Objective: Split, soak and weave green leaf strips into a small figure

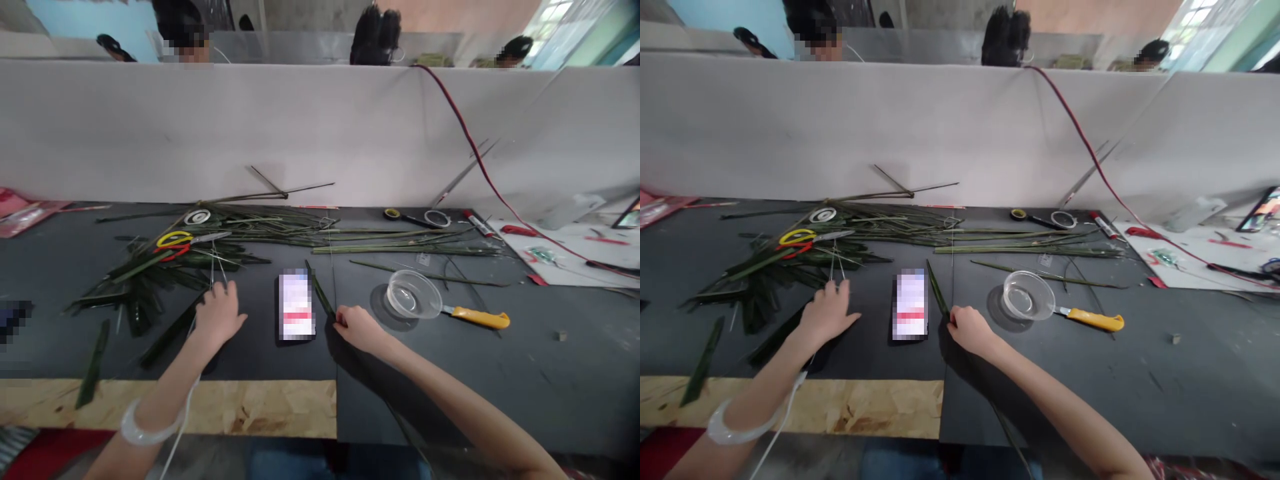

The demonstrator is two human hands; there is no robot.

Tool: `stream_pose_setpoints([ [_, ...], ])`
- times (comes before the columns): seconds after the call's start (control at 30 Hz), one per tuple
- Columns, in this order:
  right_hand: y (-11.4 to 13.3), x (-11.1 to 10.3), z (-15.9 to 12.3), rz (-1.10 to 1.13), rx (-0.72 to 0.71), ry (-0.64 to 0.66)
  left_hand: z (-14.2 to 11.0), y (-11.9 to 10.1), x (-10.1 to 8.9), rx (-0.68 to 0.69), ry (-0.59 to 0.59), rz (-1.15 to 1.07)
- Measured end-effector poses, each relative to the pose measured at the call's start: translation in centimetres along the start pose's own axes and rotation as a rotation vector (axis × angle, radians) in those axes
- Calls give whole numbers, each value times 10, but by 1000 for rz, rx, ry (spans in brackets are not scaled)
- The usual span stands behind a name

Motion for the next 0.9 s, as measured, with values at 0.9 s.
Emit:
stream_pose_setpoints([
  [0.9,-6,1,-16,-119,74,-55,60,-86,9,-124,264,-343],
])
Point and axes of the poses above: each hand's wrist, its own z-axis towards the middle knuckle, its own x-axis out of the palm, y = z × x, the point moved 5 cm from there along z, towards the middle knuckle, and after that the axes turned 1 degree about z, right-handed, at the moved point
